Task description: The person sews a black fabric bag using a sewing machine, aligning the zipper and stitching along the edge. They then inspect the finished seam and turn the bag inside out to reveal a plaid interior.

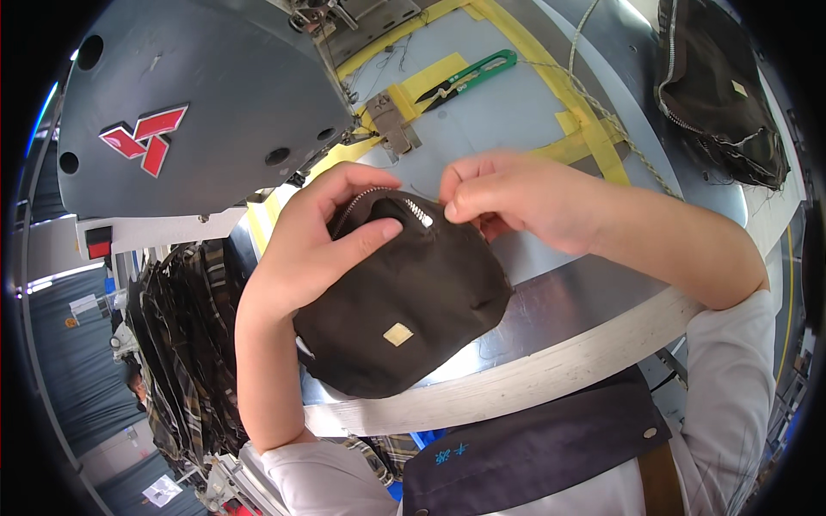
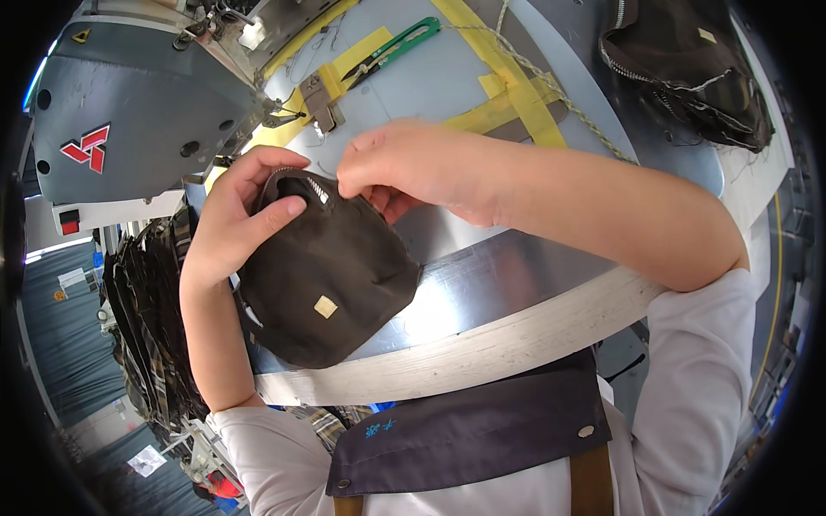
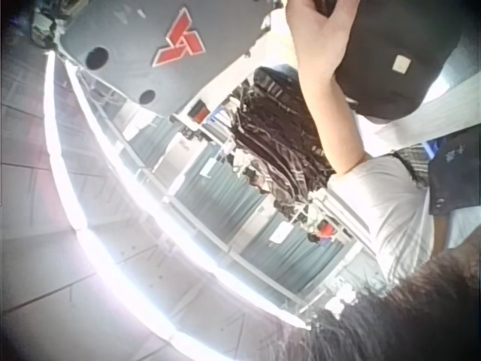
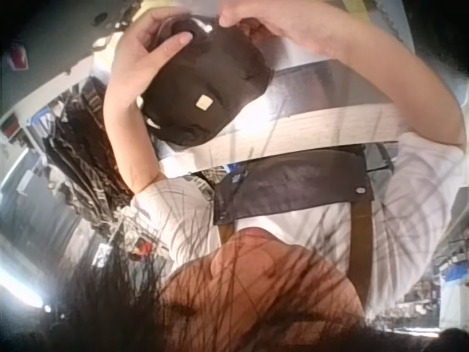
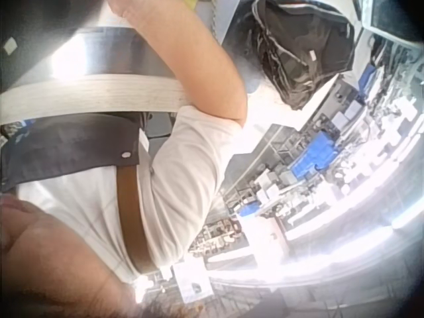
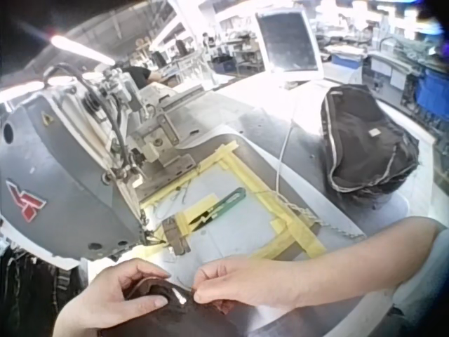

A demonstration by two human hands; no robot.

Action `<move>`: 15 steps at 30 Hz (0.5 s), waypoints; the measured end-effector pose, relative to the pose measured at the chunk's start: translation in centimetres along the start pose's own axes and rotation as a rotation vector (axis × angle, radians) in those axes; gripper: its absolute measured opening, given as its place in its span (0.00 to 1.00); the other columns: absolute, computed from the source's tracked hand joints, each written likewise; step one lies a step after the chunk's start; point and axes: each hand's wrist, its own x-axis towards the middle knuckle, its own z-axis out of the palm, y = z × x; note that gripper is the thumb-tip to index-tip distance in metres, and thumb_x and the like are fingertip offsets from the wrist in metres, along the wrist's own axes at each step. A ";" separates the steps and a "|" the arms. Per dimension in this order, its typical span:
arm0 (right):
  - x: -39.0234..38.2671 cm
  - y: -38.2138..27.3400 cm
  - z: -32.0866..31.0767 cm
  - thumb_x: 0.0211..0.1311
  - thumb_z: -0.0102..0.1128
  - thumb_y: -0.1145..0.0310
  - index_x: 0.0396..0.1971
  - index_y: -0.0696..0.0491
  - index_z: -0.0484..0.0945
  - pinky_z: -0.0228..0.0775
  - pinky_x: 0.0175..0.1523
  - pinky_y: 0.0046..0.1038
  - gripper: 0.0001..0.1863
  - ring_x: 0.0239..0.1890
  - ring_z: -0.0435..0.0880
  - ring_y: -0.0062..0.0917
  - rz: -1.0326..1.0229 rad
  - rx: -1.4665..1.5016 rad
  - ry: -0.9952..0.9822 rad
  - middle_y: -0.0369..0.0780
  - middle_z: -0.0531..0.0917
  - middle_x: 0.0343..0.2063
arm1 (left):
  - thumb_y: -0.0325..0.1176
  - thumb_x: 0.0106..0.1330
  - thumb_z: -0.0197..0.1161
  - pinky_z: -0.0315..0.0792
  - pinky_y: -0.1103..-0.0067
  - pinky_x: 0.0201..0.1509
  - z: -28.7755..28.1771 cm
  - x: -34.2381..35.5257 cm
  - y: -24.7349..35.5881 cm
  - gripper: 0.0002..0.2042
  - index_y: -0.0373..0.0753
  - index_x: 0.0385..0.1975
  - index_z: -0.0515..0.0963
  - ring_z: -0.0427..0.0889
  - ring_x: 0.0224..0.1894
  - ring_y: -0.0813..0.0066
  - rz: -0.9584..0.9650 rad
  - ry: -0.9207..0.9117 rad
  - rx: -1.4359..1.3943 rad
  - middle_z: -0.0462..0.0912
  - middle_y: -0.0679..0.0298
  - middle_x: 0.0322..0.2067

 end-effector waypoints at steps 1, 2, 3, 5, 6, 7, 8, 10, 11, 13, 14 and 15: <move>0.0 -0.1 -0.1 0.60 0.58 0.65 0.32 0.50 0.76 0.67 0.42 0.23 0.06 0.34 0.76 0.15 -0.011 -0.026 0.034 0.30 0.78 0.28 | 0.25 0.60 0.66 0.70 0.81 0.52 0.1 -0.3 -0.4 0.18 0.33 0.50 0.74 0.78 0.45 0.79 0.013 0.044 -0.022 0.80 0.63 0.42; 0.1 -0.3 -0.3 0.60 0.59 0.64 0.33 0.50 0.77 0.67 0.41 0.22 0.06 0.33 0.75 0.15 -0.022 -0.052 0.067 0.30 0.78 0.29 | 0.24 0.60 0.66 0.69 0.80 0.53 0.1 -0.5 -1.1 0.18 0.33 0.51 0.73 0.78 0.45 0.79 0.027 0.088 -0.043 0.80 0.63 0.42; 0.1 -0.4 -0.4 0.60 0.59 0.64 0.33 0.50 0.77 0.66 0.41 0.22 0.07 0.33 0.75 0.15 -0.032 -0.079 0.101 0.30 0.78 0.29 | 0.24 0.61 0.65 0.69 0.80 0.53 0.2 -0.8 -1.8 0.18 0.33 0.51 0.73 0.78 0.45 0.79 0.040 0.132 -0.066 0.80 0.63 0.42; 0.3 -0.4 -0.6 0.61 0.61 0.61 0.37 0.52 0.78 0.67 0.42 0.22 0.11 0.34 0.76 0.16 -0.025 -0.152 0.096 0.31 0.79 0.31 | 0.23 0.61 0.65 0.69 0.81 0.52 0.3 -1.5 -2.6 0.18 0.33 0.52 0.73 0.77 0.44 0.80 -0.010 0.172 -0.108 0.81 0.65 0.41; 0.3 -0.3 -0.6 0.62 0.61 0.60 0.39 0.53 0.79 0.68 0.43 0.23 0.13 0.35 0.76 0.16 -0.020 -0.190 0.093 0.32 0.80 0.32 | 0.23 0.61 0.65 0.69 0.81 0.52 0.4 -1.6 -3.0 0.18 0.33 0.52 0.73 0.77 0.43 0.81 -0.023 0.184 -0.113 0.81 0.65 0.41; 0.4 -0.3 -0.4 0.61 0.62 0.58 0.39 0.55 0.79 0.69 0.42 0.24 0.15 0.35 0.77 0.18 -0.046 -0.300 0.087 0.34 0.81 0.32 | 0.23 0.61 0.66 0.69 0.81 0.52 0.4 -1.9 -3.2 0.18 0.33 0.52 0.73 0.77 0.43 0.81 -0.039 0.205 -0.120 0.81 0.66 0.40; 0.4 -0.3 -0.1 0.60 0.62 0.57 0.39 0.57 0.80 0.70 0.41 0.24 0.17 0.35 0.77 0.19 -0.072 -0.410 0.080 0.36 0.81 0.32 | 0.22 0.61 0.66 0.69 0.83 0.49 0.7 -2.0 -3.4 0.18 0.33 0.51 0.74 0.77 0.41 0.83 -0.016 0.236 -0.106 0.81 0.67 0.38; 0.2 -0.5 0.5 0.59 0.63 0.52 0.45 0.61 0.79 0.71 0.45 0.28 0.26 0.40 0.80 0.27 -0.105 -0.646 0.054 0.43 0.83 0.35 | 0.23 0.61 0.66 0.69 0.84 0.46 1.2 -1.9 -3.1 0.18 0.34 0.51 0.74 0.77 0.39 0.84 0.042 0.228 -0.093 0.80 0.68 0.36; 0.1 -0.4 0.4 0.59 0.63 0.51 0.46 0.60 0.79 0.71 0.46 0.29 0.26 0.41 0.80 0.29 -0.108 -0.708 0.122 0.43 0.83 0.36 | 0.23 0.61 0.66 0.70 0.85 0.45 1.5 -1.9 -2.8 0.18 0.35 0.51 0.74 0.76 0.38 0.85 0.070 0.233 -0.087 0.80 0.69 0.35; 0.0 -0.3 0.2 0.59 0.62 0.50 0.46 0.60 0.79 0.70 0.48 0.32 0.27 0.44 0.81 0.33 -0.123 -0.830 0.241 0.45 0.84 0.38 | 0.25 0.62 0.66 0.68 0.85 0.39 1.5 -1.6 -1.9 0.20 0.35 0.54 0.73 0.73 0.34 0.86 0.136 0.160 -0.140 0.76 0.72 0.31; -0.2 -1.5 0.1 0.59 0.61 0.51 0.46 0.59 0.79 0.69 0.51 0.33 0.26 0.47 0.80 0.38 -0.094 -0.842 0.248 0.47 0.83 0.40 | 0.27 0.62 0.67 0.68 0.85 0.39 1.3 -1.5 -1.8 0.21 0.36 0.56 0.72 0.73 0.33 0.86 0.100 0.153 -0.141 0.77 0.71 0.31; 0.2 -0.9 -1.3 0.59 0.61 0.52 0.45 0.60 0.80 0.70 0.50 0.31 0.25 0.45 0.81 0.33 -0.173 -0.787 0.249 0.46 0.84 0.40 | 0.29 0.63 0.67 0.69 0.85 0.39 1.0 -1.6 -1.9 0.22 0.36 0.57 0.71 0.72 0.33 0.85 0.065 0.146 -0.142 0.77 0.70 0.32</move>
